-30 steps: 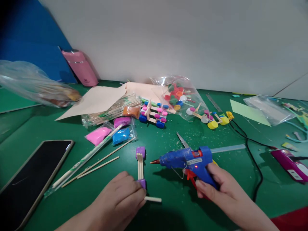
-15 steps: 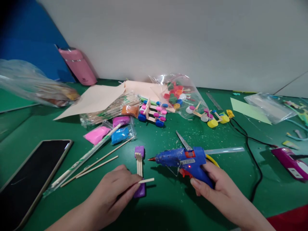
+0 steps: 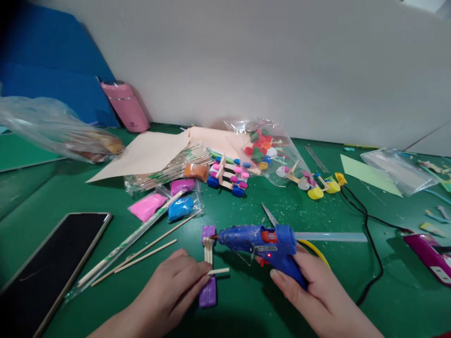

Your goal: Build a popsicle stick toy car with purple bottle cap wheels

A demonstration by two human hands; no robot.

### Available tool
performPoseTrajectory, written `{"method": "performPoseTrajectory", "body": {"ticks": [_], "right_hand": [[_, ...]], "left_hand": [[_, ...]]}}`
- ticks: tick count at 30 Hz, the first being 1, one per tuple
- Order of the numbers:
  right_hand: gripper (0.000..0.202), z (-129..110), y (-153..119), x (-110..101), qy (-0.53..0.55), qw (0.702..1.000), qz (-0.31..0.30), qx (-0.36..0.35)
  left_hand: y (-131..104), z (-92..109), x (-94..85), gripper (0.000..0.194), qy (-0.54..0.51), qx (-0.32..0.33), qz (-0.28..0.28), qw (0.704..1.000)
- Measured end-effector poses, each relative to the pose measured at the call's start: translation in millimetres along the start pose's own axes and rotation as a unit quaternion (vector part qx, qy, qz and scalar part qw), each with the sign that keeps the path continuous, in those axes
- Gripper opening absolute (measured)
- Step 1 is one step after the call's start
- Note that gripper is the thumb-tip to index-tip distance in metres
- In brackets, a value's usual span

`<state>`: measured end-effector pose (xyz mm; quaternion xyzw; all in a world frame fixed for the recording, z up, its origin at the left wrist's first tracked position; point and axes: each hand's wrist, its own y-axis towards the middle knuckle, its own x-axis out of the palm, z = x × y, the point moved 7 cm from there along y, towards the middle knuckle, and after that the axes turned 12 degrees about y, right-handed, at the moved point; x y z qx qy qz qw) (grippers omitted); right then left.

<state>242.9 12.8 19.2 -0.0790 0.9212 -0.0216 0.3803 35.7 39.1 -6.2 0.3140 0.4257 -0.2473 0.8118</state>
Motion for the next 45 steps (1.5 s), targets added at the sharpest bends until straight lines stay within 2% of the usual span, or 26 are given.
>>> {"method": "performPoseTrajectory", "body": {"ticks": [4, 8, 19, 27, 39, 45], "right_hand": [[0.025, -1, 2, 1, 0.004, 1.0, 0.0, 0.005], [0.027, -1, 1, 4, -0.001, 1.0, 0.003, 0.027], [0.022, -4, 0, 3, -0.017, 1.0, 0.001, 0.003], [0.024, 2, -2, 2, -0.026, 0.999, 0.003, 0.026], [0.021, -2, -4, -1, -0.037, 0.999, 0.026, 0.008], [0.018, -10, 0, -2, -0.042, 0.998, 0.018, -0.033]], "left_hand": [[0, -7, 2.8, 0.02, 0.012, -0.01, 0.015, 1.0], [0, -11, 6.5, 0.02, 0.025, -0.015, 0.003, 1.0], [5, -10, 4.6, 0.02, 0.049, -0.013, -0.022, 0.998], [4, -9, 3.2, 0.021, 0.058, -0.006, -0.015, 0.998], [2, -6, 3.2, 0.02, 0.042, 0.015, 0.016, 0.999], [-1, -7, 9.9, 0.02, 0.018, 0.017, -0.001, 1.0]]}}
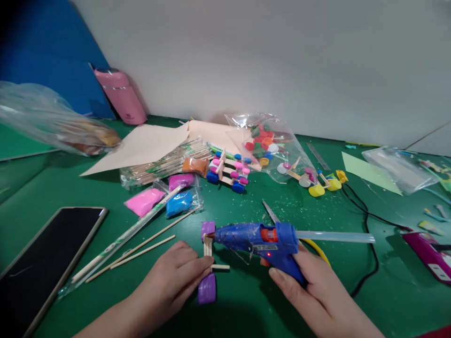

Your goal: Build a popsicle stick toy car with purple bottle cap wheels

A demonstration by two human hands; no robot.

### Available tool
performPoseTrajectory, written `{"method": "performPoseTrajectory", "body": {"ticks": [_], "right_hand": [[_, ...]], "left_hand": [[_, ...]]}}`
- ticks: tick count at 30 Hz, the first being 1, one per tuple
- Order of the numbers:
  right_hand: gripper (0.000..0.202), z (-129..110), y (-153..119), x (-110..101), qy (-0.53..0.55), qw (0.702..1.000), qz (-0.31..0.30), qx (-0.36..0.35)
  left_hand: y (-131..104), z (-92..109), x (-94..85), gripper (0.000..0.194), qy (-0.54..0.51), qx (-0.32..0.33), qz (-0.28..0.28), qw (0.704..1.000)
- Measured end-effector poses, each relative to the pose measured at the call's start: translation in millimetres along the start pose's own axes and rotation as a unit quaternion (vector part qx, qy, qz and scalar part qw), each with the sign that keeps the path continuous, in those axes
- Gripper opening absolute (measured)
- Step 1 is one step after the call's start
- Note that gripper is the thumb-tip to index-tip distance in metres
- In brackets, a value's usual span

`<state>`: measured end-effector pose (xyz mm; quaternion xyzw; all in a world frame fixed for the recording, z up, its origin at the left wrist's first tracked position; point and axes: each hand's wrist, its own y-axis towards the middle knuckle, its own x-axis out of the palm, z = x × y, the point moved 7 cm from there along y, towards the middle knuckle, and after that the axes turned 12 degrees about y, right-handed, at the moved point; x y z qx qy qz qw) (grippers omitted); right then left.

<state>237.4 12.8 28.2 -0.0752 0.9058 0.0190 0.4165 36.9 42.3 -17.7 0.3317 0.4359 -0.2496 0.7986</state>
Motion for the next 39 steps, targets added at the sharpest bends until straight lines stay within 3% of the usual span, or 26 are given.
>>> {"method": "performPoseTrajectory", "body": {"ticks": [13, 39], "right_hand": [[0.021, -12, 4, 2, 0.021, 1.0, -0.01, -0.015], [0.014, -11, 1, -1, 0.024, 0.999, 0.004, -0.024]], "left_hand": [[0, -1, 2.2, 0.019, 0.002, -0.005, -0.014, 1.0], [2, -1, 0.4, 0.018, 0.008, -0.001, -0.028, 1.0]]}}
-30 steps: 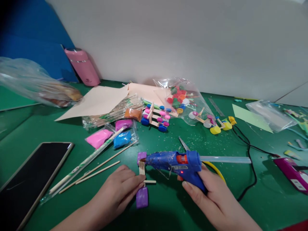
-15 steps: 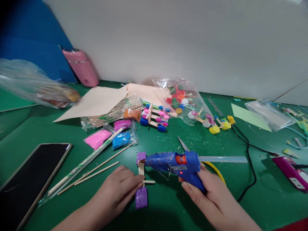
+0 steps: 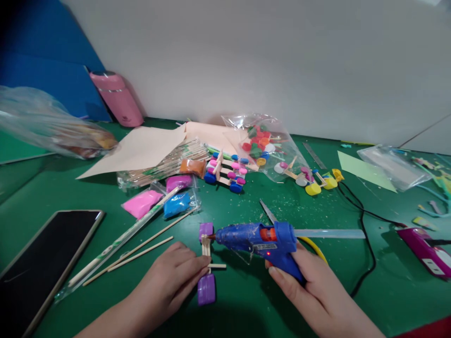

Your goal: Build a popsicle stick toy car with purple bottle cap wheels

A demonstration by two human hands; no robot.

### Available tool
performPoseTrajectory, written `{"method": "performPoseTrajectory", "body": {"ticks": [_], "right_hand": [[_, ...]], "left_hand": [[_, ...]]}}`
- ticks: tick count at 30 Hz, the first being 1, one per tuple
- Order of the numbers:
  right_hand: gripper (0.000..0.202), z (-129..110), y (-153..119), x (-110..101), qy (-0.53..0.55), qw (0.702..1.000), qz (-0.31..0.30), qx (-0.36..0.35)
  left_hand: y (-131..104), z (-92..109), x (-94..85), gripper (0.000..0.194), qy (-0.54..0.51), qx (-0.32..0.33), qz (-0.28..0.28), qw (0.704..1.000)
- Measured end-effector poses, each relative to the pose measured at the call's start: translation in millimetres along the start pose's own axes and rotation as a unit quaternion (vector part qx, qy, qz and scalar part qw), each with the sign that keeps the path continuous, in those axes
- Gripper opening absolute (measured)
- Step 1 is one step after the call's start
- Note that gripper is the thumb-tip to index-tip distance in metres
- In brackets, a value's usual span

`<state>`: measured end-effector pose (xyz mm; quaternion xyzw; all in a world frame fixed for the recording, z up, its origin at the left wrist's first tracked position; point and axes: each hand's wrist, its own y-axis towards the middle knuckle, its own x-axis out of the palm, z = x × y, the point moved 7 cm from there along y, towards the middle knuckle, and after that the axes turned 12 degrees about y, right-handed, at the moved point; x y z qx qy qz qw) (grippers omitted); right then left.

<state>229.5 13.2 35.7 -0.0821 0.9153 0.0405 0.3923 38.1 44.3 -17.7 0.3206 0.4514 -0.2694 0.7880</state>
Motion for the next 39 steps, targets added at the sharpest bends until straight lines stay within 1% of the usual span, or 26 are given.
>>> {"method": "performPoseTrajectory", "body": {"ticks": [5, 8, 13, 18, 23, 26, 28, 35, 39], "right_hand": [[0.014, 2.1, -1.0, -0.9, -0.003, 1.0, 0.004, 0.008], [0.015, 4.5, -1.8, -1.6, -0.011, 1.0, 0.008, 0.011], [0.015, 4.9, -2.4, -3.5, -0.033, 0.999, 0.03, 0.007], [0.019, 5.1, -3.3, -0.7, -0.037, 0.999, 0.014, 0.006], [0.018, 0.4, -0.5, -2.2, -0.043, 0.999, 0.021, -0.01], [0.02, -2.5, 2.7, 0.4, -0.039, 0.999, -0.005, -0.021], [0.023, -2.5, 4.1, 1.3, -0.04, 0.999, -0.016, -0.016], [0.022, -0.4, 4.6, -0.4, -0.041, 0.999, -0.014, -0.001], [0.024, -1.2, 4.8, -1.7, -0.044, 0.999, -0.001, 0.0]], "left_hand": [[0.2, 0.0, -0.2, 0.019, -0.003, 0.0, 0.009, 1.0], [0.1, 0.7, -0.3, 0.019, -0.001, 0.0, 0.005, 1.0], [-0.6, 0.1, -0.2, 0.02, 0.002, 0.0, 0.007, 1.0], [-0.1, -0.2, -0.7, 0.02, 0.002, 0.0, 0.01, 1.0], [-0.3, -1.2, 1.5, 0.02, -0.001, -0.003, 0.003, 1.0], [-0.3, -2.1, 2.5, 0.019, -0.007, -0.005, 0.003, 1.0], [-0.3, -1.7, 2.6, 0.019, -0.005, -0.005, -0.001, 1.0], [-1.1, 0.7, -0.7, 0.019, 0.008, -0.003, 0.001, 1.0], [-0.2, 1.3, -0.9, 0.02, -0.001, 0.005, 0.005, 1.0]]}}
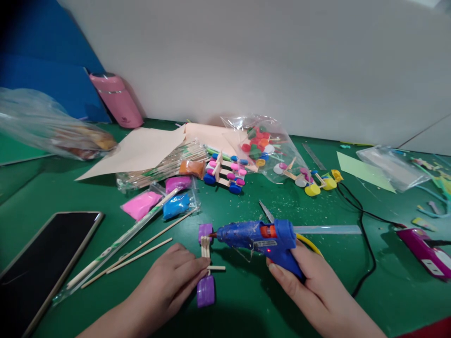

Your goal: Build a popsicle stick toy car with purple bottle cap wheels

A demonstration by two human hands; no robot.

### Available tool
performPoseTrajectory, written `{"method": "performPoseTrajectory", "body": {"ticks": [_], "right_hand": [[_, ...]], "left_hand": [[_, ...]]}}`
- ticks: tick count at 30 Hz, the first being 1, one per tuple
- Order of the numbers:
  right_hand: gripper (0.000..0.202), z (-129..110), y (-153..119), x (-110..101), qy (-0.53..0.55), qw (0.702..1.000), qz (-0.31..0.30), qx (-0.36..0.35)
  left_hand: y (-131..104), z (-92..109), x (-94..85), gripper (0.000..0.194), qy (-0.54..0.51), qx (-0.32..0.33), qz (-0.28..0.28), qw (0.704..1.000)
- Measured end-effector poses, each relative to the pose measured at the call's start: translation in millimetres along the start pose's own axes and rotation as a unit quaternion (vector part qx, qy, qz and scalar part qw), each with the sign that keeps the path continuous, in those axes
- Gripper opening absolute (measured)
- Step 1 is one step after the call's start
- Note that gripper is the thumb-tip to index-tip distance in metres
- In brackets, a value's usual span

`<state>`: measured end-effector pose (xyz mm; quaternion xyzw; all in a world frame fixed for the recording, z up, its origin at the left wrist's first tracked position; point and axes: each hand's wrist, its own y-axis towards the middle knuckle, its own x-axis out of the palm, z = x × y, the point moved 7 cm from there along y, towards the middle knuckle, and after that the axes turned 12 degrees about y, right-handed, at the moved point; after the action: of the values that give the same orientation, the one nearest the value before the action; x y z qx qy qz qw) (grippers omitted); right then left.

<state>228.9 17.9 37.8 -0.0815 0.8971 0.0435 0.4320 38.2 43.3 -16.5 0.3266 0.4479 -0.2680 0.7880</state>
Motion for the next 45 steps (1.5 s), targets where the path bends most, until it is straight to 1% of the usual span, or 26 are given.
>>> {"method": "performPoseTrajectory", "body": {"ticks": [5, 9, 13, 16, 19, 23, 27, 30, 33, 35, 37, 39, 41, 45], "right_hand": [[0.021, 0, -2, -3, 0.004, 1.0, 0.025, 0.001], [0.019, 4, -6, -2, 0.001, 1.0, 0.026, -0.004], [0.018, 13, -10, 1, 0.011, 1.0, 0.019, 0.018], [0.017, 16, -12, 3, 0.019, 0.999, 0.015, 0.029], [0.017, 14, -10, 2, 0.02, 0.999, 0.023, 0.029], [0.018, 9, -7, 1, 0.032, 0.999, 0.022, 0.021], [0.02, 7, -3, 2, 0.044, 0.999, 0.013, 0.022], [0.021, 8, -1, 4, 0.051, 0.998, 0.008, 0.029], [0.02, 10, 0, 7, 0.076, 0.996, 0.009, 0.04], [0.02, 13, 1, 10, 0.116, 0.992, 0.003, 0.058], [0.021, 17, 1, 14, 0.18, 0.98, -0.012, 0.088], [0.023, 20, 1, 20, 0.255, 0.958, -0.04, 0.124], [0.026, 23, 1, 24, 0.327, 0.93, -0.061, 0.156], [0.029, 29, 0, 29, 0.463, 0.863, -0.072, 0.189]], "left_hand": [[-1, -2, 3.8, 0.02, -0.003, -0.003, 0.008, 1.0], [-1, -3, 4.8, 0.02, 0.003, -0.009, 0.0, 1.0], [0, -2, 2.9, 0.02, 0.005, -0.005, -0.011, 1.0], [-1, -2, 2.3, 0.02, 0.002, -0.006, -0.002, 1.0], [-1, -2, 1.6, 0.02, 0.006, -0.007, 0.007, 1.0], [1, 0, -1.4, 0.019, 0.008, 0.002, 0.005, 1.0], [3, 2, -5.0, 0.02, 0.006, 0.006, 0.014, 1.0], [2, 0, -3.6, 0.02, 0.005, 0.005, 0.018, 1.0], [0, -2, 0.8, 0.02, 0.006, -0.007, 0.013, 1.0], [-1, -4, 2.3, 0.02, 0.006, -0.013, 0.011, 1.0], [-1, -3, 2.0, 0.02, 0.006, -0.013, 0.009, 1.0], [0, -2, 0.1, 0.02, 0.006, -0.01, 0.005, 1.0], [2, 0, -2.6, 0.02, 0.01, -0.005, 0.005, 1.0], [2, 0, -3.5, 0.02, 0.01, -0.008, 0.005, 1.0]]}}
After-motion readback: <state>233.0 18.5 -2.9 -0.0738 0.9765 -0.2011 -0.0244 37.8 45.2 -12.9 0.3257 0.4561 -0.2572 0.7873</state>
